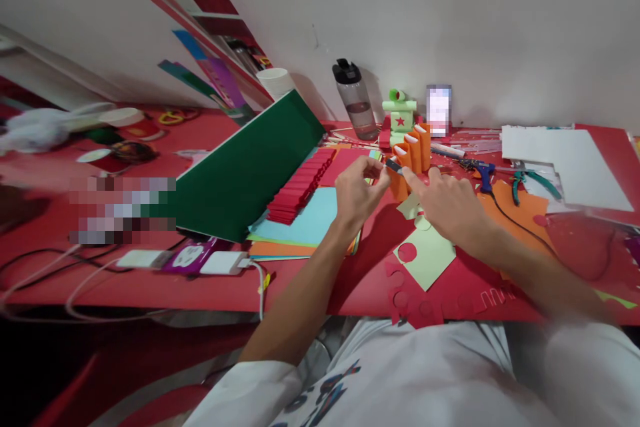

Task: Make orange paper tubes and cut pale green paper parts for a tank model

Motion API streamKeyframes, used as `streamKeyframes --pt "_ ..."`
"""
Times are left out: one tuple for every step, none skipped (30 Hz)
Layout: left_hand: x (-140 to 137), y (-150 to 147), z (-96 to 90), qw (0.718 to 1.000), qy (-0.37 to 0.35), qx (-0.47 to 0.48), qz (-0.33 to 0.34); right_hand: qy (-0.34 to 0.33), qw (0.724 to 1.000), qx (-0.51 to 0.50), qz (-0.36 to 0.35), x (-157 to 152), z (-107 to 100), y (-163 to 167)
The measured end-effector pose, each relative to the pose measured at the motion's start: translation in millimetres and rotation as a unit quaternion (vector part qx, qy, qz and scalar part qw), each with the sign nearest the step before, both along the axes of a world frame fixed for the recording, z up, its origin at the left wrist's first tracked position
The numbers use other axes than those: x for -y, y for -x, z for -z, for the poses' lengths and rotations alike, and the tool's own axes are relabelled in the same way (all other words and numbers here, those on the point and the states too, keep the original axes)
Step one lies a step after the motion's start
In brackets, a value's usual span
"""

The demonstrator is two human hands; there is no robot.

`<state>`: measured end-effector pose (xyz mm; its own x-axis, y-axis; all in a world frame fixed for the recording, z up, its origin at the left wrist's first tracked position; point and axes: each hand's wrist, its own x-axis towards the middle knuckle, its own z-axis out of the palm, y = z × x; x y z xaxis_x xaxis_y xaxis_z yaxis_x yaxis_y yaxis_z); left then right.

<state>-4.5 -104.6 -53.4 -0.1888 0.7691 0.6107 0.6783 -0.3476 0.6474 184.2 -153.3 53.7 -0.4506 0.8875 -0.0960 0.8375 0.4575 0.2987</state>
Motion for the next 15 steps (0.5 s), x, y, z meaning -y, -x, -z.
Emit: streamKeyframes --pt "-0.1 -0.1 -0.1 1.000 0.000 -0.001 0.000 -0.004 1.000 0.000 0.001 -0.5 0.5 -0.6" --pt "-0.3 -0.2 -0.1 1.000 0.001 -0.002 0.001 -0.009 1.000 -0.001 0.001 -1.0 1.3 -1.2" --pt "-0.5 -0.3 -0.1 1.000 0.002 -0.003 0.001 -0.013 1.000 -0.002 0.000 -1.6 2.2 -1.7" --pt "-0.7 -0.4 -0.1 1.000 0.003 -0.004 0.001 -0.016 1.000 -0.004 0.000 -2.2 3.1 -2.0" --pt "-0.9 -0.4 0.0 1.000 0.004 -0.004 0.000 -0.017 1.000 -0.006 0.001 -2.7 3.9 -2.3" --pt "-1.1 -0.4 0.1 1.000 0.004 -0.004 -0.001 -0.018 1.000 -0.008 0.002 -3.2 4.7 -2.5" --pt "-1.4 -0.3 0.2 1.000 0.005 -0.004 -0.002 -0.018 1.000 -0.010 0.003 -3.7 5.3 -2.7" --pt "-1.6 -0.3 0.3 1.000 0.006 -0.004 -0.002 -0.018 1.000 -0.011 0.002 -4.2 5.7 -2.8" --pt "-1.9 -0.3 0.4 1.000 0.005 -0.004 -0.003 -0.018 1.000 -0.012 0.001 -4.5 5.9 -2.9" --pt "-2.1 -0.3 0.4 1.000 0.005 -0.004 -0.004 -0.019 1.000 -0.013 -0.001 -4.7 5.8 -3.1" --pt "-2.3 -0.4 0.5 1.000 0.005 -0.004 -0.005 -0.019 1.000 -0.014 -0.002 -4.8 5.6 -3.2" --pt "-2.4 -0.5 0.5 1.000 0.005 -0.004 -0.005 -0.019 1.000 -0.014 -0.002 -4.8 5.1 -3.3" --pt "-2.5 -0.6 0.5 1.000 0.004 -0.004 -0.005 -0.018 1.000 -0.014 -0.001 -4.7 4.6 -3.3" --pt "-2.7 -0.8 0.4 1.000 0.003 -0.004 -0.004 -0.017 1.000 -0.014 0.000 -4.4 4.1 -3.3" --pt "-2.8 -1.1 0.4 1.000 0.003 -0.005 -0.004 -0.017 1.000 -0.014 0.001 -4.2 3.8 -3.2"
